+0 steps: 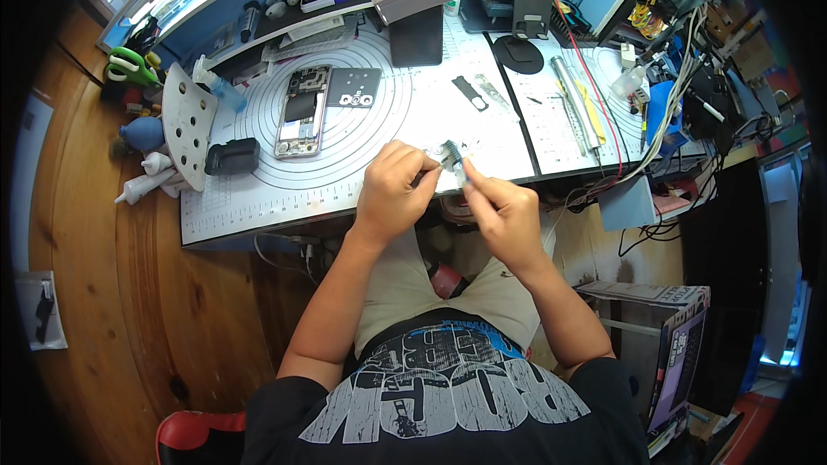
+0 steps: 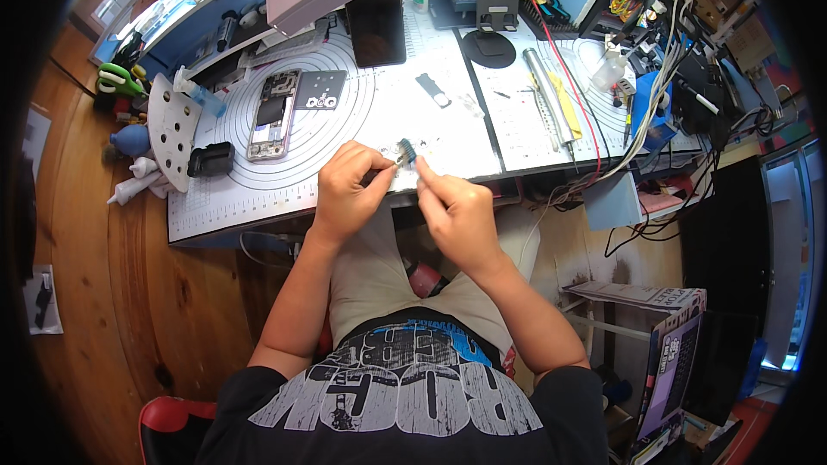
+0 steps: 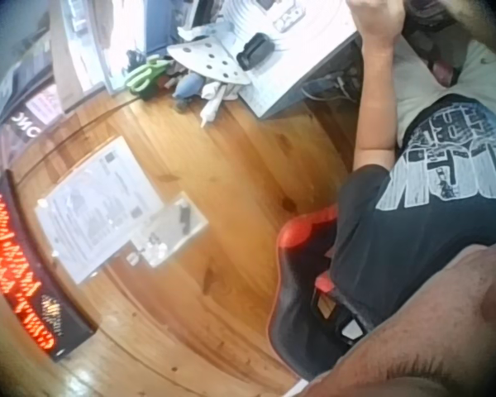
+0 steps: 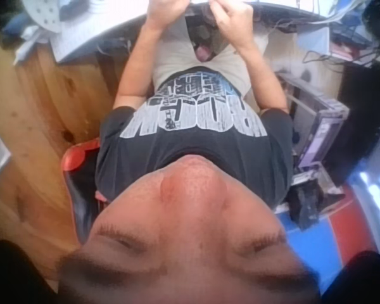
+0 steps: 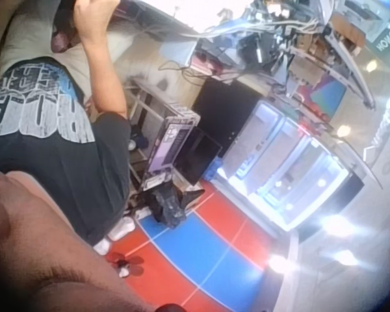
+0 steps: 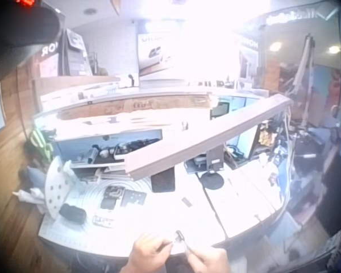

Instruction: The person removes a small internal component from a phone with tweezers, cleans it with a brush and liquid, and then reinstalls the component into the phone chassis.

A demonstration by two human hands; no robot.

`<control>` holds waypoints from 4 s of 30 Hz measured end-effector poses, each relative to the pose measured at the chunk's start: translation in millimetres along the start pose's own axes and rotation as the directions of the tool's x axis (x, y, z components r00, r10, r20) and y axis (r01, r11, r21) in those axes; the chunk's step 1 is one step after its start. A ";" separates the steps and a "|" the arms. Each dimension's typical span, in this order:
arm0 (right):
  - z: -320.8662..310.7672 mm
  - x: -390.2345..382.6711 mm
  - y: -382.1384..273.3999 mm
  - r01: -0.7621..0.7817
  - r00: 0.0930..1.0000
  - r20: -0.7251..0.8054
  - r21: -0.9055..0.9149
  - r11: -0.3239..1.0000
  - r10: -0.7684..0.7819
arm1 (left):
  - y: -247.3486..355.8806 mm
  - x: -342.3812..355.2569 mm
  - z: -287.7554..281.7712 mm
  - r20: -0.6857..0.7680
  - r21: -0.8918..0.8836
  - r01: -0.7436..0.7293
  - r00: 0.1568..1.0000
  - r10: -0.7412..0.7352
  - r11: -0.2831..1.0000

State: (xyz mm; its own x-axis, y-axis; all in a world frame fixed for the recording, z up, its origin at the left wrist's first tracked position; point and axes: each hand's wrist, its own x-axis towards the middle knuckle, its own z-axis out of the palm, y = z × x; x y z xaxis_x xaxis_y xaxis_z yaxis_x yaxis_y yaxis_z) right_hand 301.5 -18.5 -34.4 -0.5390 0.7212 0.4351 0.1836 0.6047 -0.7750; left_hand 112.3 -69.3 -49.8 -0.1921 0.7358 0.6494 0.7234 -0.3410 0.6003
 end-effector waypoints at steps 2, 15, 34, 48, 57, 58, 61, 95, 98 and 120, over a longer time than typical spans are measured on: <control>-2.8 2.8 -3.4 -0.098 0.995 -0.011 0.003 0.995 0.098 | 0.2 0.4 0.7 -0.007 -0.007 -0.004 1.000 0.004 1.000; -0.4 1.6 -9.2 -0.148 0.989 0.020 0.126 0.981 0.146 | -0.9 -0.4 1.2 -0.015 0.002 -0.009 1.000 0.009 1.000; -17.5 1.9 2.9 0.083 0.991 0.120 -0.191 0.978 -0.061 | 2.2 2.3 -0.7 -0.007 -0.018 -0.026 1.000 0.026 0.999; -10.9 -9.3 2.4 0.185 0.977 0.129 -0.122 0.975 -0.169 | 0.5 -0.3 1.4 0.030 -0.029 -0.010 0.999 0.011 1.000; -35.7 11.8 1.5 0.080 0.992 0.119 -0.259 0.962 -0.050 | 0.0 0.0 -0.3 0.033 -0.039 0.008 0.999 -0.006 0.999; -39.5 16.1 -4.7 0.085 0.991 0.123 -0.258 0.962 -0.055 | 0.6 1.2 -2.1 0.028 -0.036 0.009 1.000 -0.008 0.999; -47.4 22.1 -3.2 0.164 0.986 0.056 -0.185 0.969 -0.156 | 3.7 2.5 -4.0 0.023 -0.080 0.009 1.000 -0.008 0.997; -51.3 66.5 40.0 0.315 0.942 0.187 -0.191 0.930 -0.280 | 2.7 1.2 2.2 0.060 -0.092 0.068 0.996 -0.062 0.993; -45.8 68.2 36.8 0.383 0.916 0.205 -0.197 0.902 -0.344 | -0.5 3.7 -0.9 0.064 -0.091 0.057 0.997 -0.052 0.994; -32.7 52.6 27.2 0.289 0.956 0.021 -0.241 0.927 -0.293 | -2.2 1.4 -4.2 0.065 -0.106 0.051 0.997 -0.044 0.993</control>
State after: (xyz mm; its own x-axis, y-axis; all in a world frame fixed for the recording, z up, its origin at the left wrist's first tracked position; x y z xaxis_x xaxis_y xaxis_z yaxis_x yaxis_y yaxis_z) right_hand 305.1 46.9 -17.6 -0.5864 0.5055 0.6330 0.2125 0.8500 -0.4820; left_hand 107.6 -70.0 -48.3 -0.1805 0.7864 0.5908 0.6386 -0.3631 0.6785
